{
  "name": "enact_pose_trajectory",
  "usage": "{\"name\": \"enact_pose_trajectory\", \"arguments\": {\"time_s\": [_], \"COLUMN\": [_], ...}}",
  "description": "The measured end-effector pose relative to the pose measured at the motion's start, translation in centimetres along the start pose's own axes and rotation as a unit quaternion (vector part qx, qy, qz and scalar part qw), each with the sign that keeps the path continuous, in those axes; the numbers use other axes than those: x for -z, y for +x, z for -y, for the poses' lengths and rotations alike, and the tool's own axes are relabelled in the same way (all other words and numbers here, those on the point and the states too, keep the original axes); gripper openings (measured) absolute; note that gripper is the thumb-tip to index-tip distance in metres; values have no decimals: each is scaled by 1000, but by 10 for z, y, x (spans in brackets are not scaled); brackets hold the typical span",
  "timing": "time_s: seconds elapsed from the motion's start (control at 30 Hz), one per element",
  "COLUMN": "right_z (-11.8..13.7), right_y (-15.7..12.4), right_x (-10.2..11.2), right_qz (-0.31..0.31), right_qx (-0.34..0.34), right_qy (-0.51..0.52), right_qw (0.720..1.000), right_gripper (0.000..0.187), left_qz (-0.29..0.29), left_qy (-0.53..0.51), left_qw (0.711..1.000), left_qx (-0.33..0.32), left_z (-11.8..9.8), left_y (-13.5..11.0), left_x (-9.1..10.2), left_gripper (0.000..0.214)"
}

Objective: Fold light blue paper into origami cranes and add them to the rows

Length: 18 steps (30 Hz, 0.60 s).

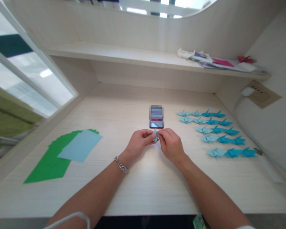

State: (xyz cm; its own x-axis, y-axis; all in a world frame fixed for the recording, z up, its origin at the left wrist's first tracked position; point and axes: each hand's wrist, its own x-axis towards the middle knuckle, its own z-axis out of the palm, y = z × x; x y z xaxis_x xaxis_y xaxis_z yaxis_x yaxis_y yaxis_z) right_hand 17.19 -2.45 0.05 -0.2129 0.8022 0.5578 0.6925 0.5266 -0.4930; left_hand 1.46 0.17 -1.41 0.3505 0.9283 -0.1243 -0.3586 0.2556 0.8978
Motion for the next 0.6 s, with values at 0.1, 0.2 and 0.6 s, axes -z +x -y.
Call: {"name": "enact_pose_trajectory", "arguments": {"time_s": [0.1,0.2,0.6], "right_z": [2,3,-3], "right_y": [0,0,-2], "right_x": [-1,-3,-6], "right_qz": [0,-10,-49], "right_qx": [10,28,-25], "right_qy": [-39,-51,68], "right_qw": [999,998,996], "right_gripper": [19,19,19], "left_qz": [3,2,-10], "left_qy": [1,-5,16], "left_qw": [1000,1000,1000], "left_qx": [2,1,-19], "left_z": [2,1,-1], "left_y": [0,0,-2], "left_x": [0,0,-2], "left_gripper": [21,19,18]}}
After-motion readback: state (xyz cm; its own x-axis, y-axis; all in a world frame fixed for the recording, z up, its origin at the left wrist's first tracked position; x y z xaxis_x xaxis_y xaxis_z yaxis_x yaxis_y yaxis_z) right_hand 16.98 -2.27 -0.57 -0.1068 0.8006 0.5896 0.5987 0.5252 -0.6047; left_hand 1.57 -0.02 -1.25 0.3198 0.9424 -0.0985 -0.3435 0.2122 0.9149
